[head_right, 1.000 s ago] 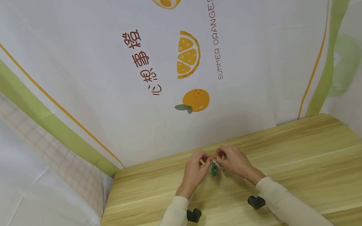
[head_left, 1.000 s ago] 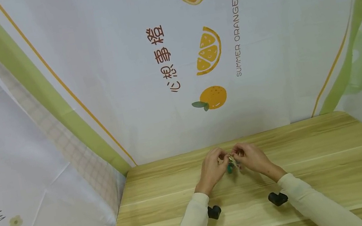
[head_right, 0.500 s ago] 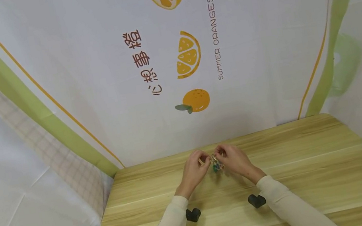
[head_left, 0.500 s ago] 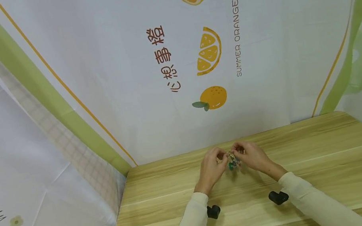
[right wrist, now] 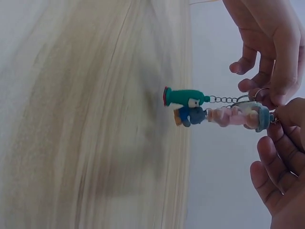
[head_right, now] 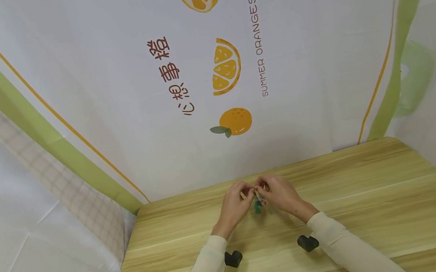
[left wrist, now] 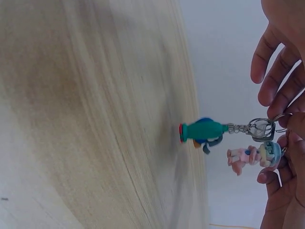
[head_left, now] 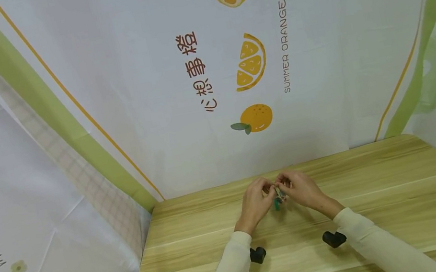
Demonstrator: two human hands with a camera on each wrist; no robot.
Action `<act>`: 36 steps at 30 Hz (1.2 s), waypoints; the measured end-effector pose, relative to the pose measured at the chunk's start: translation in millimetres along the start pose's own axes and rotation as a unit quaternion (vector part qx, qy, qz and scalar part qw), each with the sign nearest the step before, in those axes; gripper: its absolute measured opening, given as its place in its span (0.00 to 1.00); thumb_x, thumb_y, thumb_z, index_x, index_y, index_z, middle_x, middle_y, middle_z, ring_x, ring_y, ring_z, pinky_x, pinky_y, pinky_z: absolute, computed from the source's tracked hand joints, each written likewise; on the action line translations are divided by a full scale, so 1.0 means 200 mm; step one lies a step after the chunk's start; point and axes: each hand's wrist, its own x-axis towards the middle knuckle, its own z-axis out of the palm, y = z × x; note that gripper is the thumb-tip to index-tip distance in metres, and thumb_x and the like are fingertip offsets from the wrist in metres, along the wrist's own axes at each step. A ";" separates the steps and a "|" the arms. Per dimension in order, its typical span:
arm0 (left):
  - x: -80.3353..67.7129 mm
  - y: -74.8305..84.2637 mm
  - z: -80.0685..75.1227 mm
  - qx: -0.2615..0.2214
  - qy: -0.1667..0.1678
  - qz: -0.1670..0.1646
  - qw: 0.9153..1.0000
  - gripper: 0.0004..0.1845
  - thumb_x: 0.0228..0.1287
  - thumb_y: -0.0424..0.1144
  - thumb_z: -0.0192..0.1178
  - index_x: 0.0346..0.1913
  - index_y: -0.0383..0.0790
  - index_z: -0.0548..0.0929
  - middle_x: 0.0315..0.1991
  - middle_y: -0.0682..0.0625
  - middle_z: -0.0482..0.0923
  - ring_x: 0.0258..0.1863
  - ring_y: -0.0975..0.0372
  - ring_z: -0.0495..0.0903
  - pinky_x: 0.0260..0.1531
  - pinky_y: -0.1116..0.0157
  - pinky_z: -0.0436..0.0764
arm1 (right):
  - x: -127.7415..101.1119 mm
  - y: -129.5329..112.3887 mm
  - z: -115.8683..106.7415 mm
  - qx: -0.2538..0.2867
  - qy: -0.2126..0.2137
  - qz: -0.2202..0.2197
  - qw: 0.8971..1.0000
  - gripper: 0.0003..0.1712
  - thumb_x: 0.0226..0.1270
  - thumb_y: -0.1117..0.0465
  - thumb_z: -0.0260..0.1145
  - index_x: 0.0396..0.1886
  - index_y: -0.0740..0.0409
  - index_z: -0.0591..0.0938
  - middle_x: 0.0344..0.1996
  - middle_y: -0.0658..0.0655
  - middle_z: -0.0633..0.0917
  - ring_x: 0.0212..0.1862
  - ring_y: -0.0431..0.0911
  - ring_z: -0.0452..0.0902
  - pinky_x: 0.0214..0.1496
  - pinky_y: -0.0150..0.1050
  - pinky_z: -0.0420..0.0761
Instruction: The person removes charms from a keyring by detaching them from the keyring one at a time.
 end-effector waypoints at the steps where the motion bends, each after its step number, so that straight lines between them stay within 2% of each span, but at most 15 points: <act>1: 0.00 0.00 0.00 0.002 0.001 0.001 1.000 0.06 0.78 0.37 0.62 0.46 0.42 0.89 0.40 0.51 0.87 0.40 0.63 0.83 0.40 0.71 0.82 | 0.00 0.00 0.00 -0.001 0.000 0.000 1.000 0.06 0.79 0.61 0.68 0.45 0.58 0.87 0.33 0.50 0.86 0.31 0.38 0.74 0.30 0.33 0.74; 8: 0.00 0.00 0.00 0.014 0.003 0.006 1.000 0.06 0.78 0.37 0.62 0.45 0.42 0.89 0.41 0.51 0.88 0.41 0.63 0.84 0.41 0.70 0.83 | 0.01 0.01 0.01 -0.007 -0.003 -0.003 1.000 0.06 0.79 0.60 0.67 0.44 0.58 0.87 0.33 0.50 0.86 0.31 0.38 0.74 0.31 0.33 0.74; 21: 0.00 0.00 -0.01 0.000 0.025 0.012 1.000 0.06 0.78 0.36 0.62 0.44 0.43 0.89 0.40 0.51 0.88 0.39 0.62 0.84 0.37 0.72 0.81 | 0.01 0.02 0.01 -0.006 -0.018 0.032 0.999 0.07 0.78 0.62 0.66 0.43 0.60 0.87 0.32 0.52 0.87 0.30 0.39 0.75 0.32 0.34 0.75; 28: -0.01 -0.01 -0.01 0.003 0.031 0.014 0.999 0.06 0.78 0.37 0.63 0.44 0.44 0.89 0.40 0.52 0.88 0.39 0.64 0.84 0.38 0.72 0.82 | 0.00 0.01 0.00 0.011 -0.025 0.031 0.999 0.07 0.77 0.62 0.66 0.43 0.60 0.87 0.34 0.53 0.88 0.32 0.39 0.78 0.34 0.34 0.77; 36: -0.01 -0.03 -0.02 -0.002 0.033 0.017 0.999 0.06 0.78 0.38 0.63 0.44 0.44 0.90 0.42 0.52 0.88 0.40 0.63 0.84 0.38 0.72 0.82 | 0.00 0.01 0.00 0.037 -0.029 0.052 0.998 0.05 0.76 0.62 0.66 0.42 0.58 0.86 0.34 0.52 0.88 0.33 0.39 0.78 0.34 0.35 0.77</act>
